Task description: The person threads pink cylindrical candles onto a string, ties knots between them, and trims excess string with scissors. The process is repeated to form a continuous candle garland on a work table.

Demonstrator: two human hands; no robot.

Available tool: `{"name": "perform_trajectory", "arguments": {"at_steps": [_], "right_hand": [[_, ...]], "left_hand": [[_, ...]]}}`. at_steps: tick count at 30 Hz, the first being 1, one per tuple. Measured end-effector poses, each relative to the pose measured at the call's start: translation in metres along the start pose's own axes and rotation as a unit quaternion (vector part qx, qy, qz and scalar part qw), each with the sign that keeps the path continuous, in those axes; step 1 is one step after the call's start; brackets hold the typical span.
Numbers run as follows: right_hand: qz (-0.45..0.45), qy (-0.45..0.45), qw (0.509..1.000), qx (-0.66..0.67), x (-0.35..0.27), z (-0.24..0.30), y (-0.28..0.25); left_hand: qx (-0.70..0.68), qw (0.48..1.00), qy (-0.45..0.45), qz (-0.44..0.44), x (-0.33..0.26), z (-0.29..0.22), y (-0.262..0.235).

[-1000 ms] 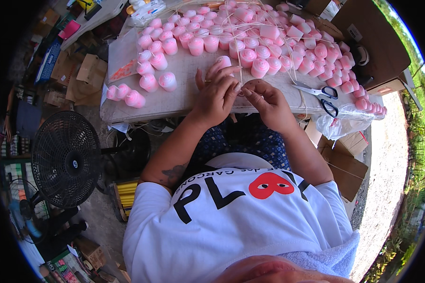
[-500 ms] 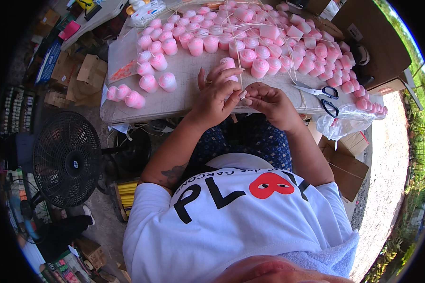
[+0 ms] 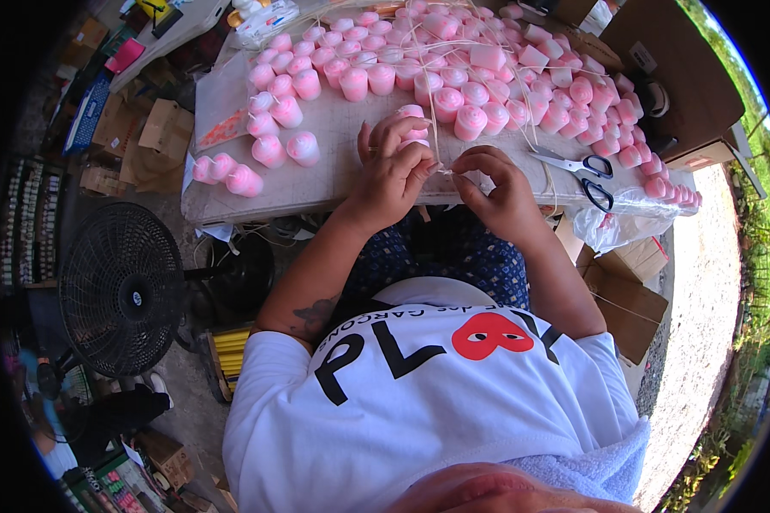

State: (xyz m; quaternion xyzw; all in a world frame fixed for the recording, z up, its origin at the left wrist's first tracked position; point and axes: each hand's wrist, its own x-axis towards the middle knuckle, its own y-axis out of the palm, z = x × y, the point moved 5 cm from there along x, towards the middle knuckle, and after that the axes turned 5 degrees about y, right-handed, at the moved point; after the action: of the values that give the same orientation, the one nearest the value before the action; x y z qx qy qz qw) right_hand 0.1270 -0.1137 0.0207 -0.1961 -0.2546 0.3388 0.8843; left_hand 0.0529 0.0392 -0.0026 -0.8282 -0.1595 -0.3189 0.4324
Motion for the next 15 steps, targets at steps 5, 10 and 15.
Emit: {"name": "perform_trajectory", "arguments": {"at_steps": [5,10,15], "right_hand": [[0.007,-0.034,0.997,-0.074,0.001,0.017,0.005],[0.039,-0.054,0.989,-0.135,0.002,0.013,0.013],[0.047,-0.042,0.987,-0.151,-0.002,0.014,0.01]], "left_hand": [[0.012,1.0,0.005,0.001,-0.001,-0.001,0.001],[0.019,1.0,0.01,0.015,-0.003,-0.003,0.003],[0.047,0.998,0.012,0.026,-0.004,-0.008,0.002]]}}
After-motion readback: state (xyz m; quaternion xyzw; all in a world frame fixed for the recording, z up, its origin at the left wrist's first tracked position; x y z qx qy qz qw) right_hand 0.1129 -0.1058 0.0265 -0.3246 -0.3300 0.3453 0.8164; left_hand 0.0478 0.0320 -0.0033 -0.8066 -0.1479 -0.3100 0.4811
